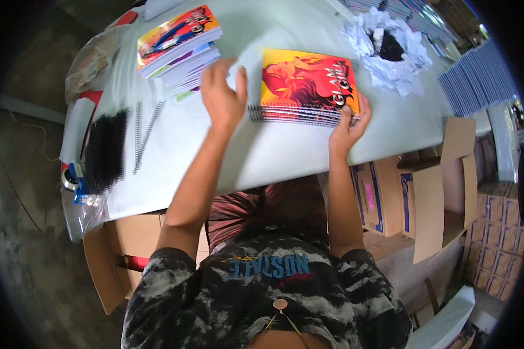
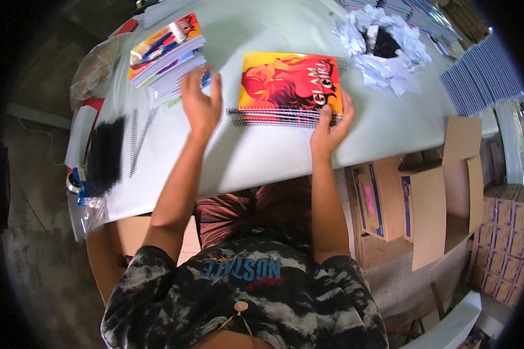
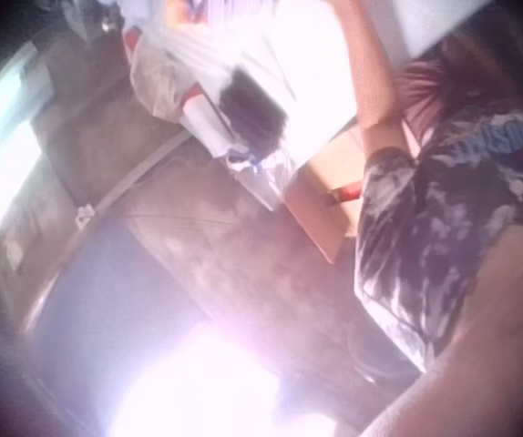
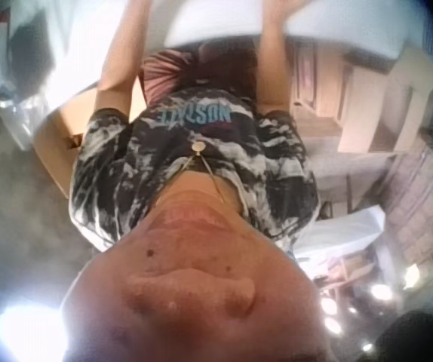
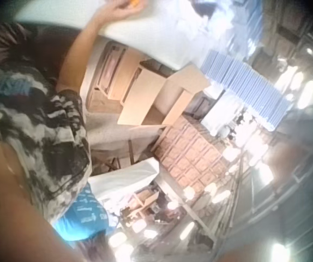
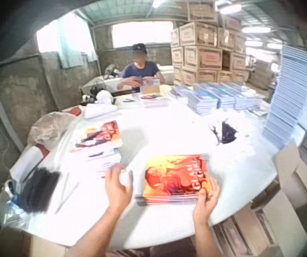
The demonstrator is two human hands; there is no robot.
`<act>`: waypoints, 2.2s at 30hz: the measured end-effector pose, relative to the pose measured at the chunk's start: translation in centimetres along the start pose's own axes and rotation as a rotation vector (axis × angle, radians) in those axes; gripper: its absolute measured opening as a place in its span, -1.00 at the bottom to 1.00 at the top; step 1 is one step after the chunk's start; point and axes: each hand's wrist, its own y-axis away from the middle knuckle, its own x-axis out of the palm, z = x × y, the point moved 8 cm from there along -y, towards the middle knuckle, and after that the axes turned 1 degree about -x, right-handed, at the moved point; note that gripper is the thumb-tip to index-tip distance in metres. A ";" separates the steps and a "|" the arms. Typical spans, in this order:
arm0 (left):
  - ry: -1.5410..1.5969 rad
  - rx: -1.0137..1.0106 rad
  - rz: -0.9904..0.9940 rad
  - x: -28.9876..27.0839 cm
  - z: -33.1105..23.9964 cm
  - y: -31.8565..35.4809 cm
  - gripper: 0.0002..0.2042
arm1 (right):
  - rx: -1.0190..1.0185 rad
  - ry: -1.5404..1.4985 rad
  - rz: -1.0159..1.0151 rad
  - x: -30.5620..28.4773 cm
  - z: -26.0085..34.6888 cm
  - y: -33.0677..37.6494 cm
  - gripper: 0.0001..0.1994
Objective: The person inserts spiral bindings into notebook covers and stacks the completed notebooks on a table. They repeatedly pick up a cover, insert a spiral, and place the finished notebook onto a growing pile.
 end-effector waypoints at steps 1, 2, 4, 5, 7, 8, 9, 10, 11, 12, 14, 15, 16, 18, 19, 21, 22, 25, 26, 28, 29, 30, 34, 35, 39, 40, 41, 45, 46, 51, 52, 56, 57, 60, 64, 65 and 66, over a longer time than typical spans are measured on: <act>-0.167 0.117 -0.041 -0.9 1.0 -2.3 -0.74 | -0.021 0.049 -0.007 0.0 0.4 0.0 -0.55; -0.277 0.146 -0.062 -1.4 2.5 -4.4 -0.68 | -0.044 0.105 -0.017 -0.3 0.7 0.0 -0.53; -0.525 0.182 0.017 -1.8 5.4 -7.2 -0.62 | -0.079 0.212 -0.033 0.0 2.0 0.2 -0.51; -0.635 0.203 0.086 -1.7 6.9 -7.7 -0.60 | -0.091 0.239 -0.025 0.3 2.4 0.3 -0.51; -0.717 0.273 0.221 -1.2 7.5 -8.1 -0.61 | -0.114 0.310 -0.024 0.2 2.9 0.2 -0.51; -0.758 0.308 0.289 -0.9 7.9 -8.3 -0.62 | -0.139 0.323 -0.030 0.1 2.8 0.2 -0.52; -0.730 0.302 0.352 -0.8 8.4 -8.9 -0.63 | -0.142 0.335 -0.030 0.1 2.9 0.2 -0.51; -0.702 0.291 0.415 -0.7 8.8 -9.7 -0.65 | -0.144 0.347 -0.025 0.1 2.9 0.2 -0.51; -0.674 0.280 0.479 -0.5 9.3 -10.5 -0.66 | -0.146 0.359 -0.021 0.1 3.0 0.3 -0.51; -0.611 0.264 0.520 -0.4 9.4 -11.2 -0.68 | -0.151 0.351 -0.026 0.1 3.1 0.3 -0.52; -0.563 0.226 0.660 0.0 9.9 -11.8 -0.68 | -0.161 0.333 -0.037 0.1 3.4 0.4 -0.53; -0.539 0.207 0.730 0.1 10.2 -12.0 -0.68 | -0.156 0.340 -0.027 0.1 3.3 0.4 -0.54; -0.524 0.280 0.679 0.0 9.9 -12.1 -0.69 | -0.151 0.347 -0.017 0.0 3.0 0.4 -0.54; -0.571 0.305 0.704 0.2 9.8 -12.4 -0.71 | -0.154 0.341 -0.011 0.1 2.8 0.5 -0.56; -0.594 0.319 0.717 0.2 9.4 -12.8 -0.72 | -0.162 0.329 -0.015 0.1 2.8 0.5 -0.56; -0.556 0.404 0.535 -1.4 8.3 -15.1 -0.74 | -0.175 0.314 -0.019 0.3 2.8 0.4 -0.57; -0.520 0.418 0.477 -2.3 7.5 -16.4 -0.74 | -0.177 0.315 -0.019 0.3 2.8 0.4 -0.57; -0.574 0.581 0.123 -5.6 3.2 -18.5 -0.78 | -0.187 0.347 -0.023 0.3 3.1 0.5 -0.57; -0.414 0.260 0.314 -5.2 3.2 -19.5 -0.85 | -0.195 0.382 -0.034 -0.3 3.2 0.4 -0.57; -0.118 0.095 0.308 -6.5 4.3 -20.0 -0.84 | -0.248 0.418 -0.053 0.1 4.5 0.3 -0.56; 0.031 0.014 0.300 -7.2 4.8 -20.2 -0.84 | -0.276 0.435 -0.063 0.2 5.5 0.4 -0.56; -0.040 0.161 0.266 -8.0 3.0 -19.3 -0.83 | -0.253 0.407 -0.026 0.4 6.6 0.4 -0.52; -0.247 0.678 0.243 -11.3 -6.7 -8.7 -0.73 | -0.312 0.037 0.322 5.9 15.8 1.4 -0.41; -0.216 0.711 0.300 -11.9 -7.6 -6.0 -0.75 | -0.337 -0.009 0.442 7.8 17.7 1.9 -0.38; -0.037 0.465 0.535 -12.7 -9.4 0.7 -0.75 | -0.144 -0.120 1.040 11.6 17.3 6.4 -0.65; -0.057 0.368 0.577 -13.1 -8.3 0.9 -0.75 | -0.106 -0.186 0.994 11.1 17.3 6.4 -0.69; -0.075 0.269 0.618 -13.7 -6.7 1.0 -0.76 | -0.066 -0.251 0.947 10.6 17.3 6.4 -0.72; -0.296 0.023 0.496 -16.8 3.7 -0.2 -0.84 | -0.078 -0.296 0.873 9.2 15.5 6.6 -0.77; -0.270 -0.125 0.445 -16.8 7.6 -0.2 -0.86 | 0.020 -0.355 0.851 9.2 13.9 6.9 -0.79; -0.807 -0.321 0.492 -14.4 20.7 5.4 -0.69 | 0.228 -0.387 0.832 8.8 8.3 8.2 -0.80; -0.761 -0.377 0.505 -14.7 22.3 5.5 -0.70 | 0.230 -0.414 0.824 8.8 8.5 8.1 -0.79; -0.208 -0.810 0.261 -19.5 27.3 4.0 -0.74 | 0.300 -0.341 0.838 9.0 9.8 7.4 -0.79; -0.093 -0.763 0.189 -20.4 26.1 2.7 -0.74 | 0.305 -0.325 0.851 8.9 9.6 7.6 -0.78; 0.169 -0.575 0.418 -17.5 15.7 0.4 -0.67 | 0.271 -0.280 0.851 8.3 8.6 7.5 -0.76; 0.460 -0.579 0.731 -13.0 7.8 4.0 -0.62 | 0.304 -0.284 0.837 8.9 7.9 7.5 -0.76; 0.488 -0.563 0.764 -12.5 7.4 4.5 -0.64 | 0.305 -0.286 0.838 8.9 7.8 7.6 -0.76; 0.495 -0.569 0.764 -12.2 7.6 4.7 -0.64 | 0.305 -0.283 0.836 8.9 7.8 7.6 -0.76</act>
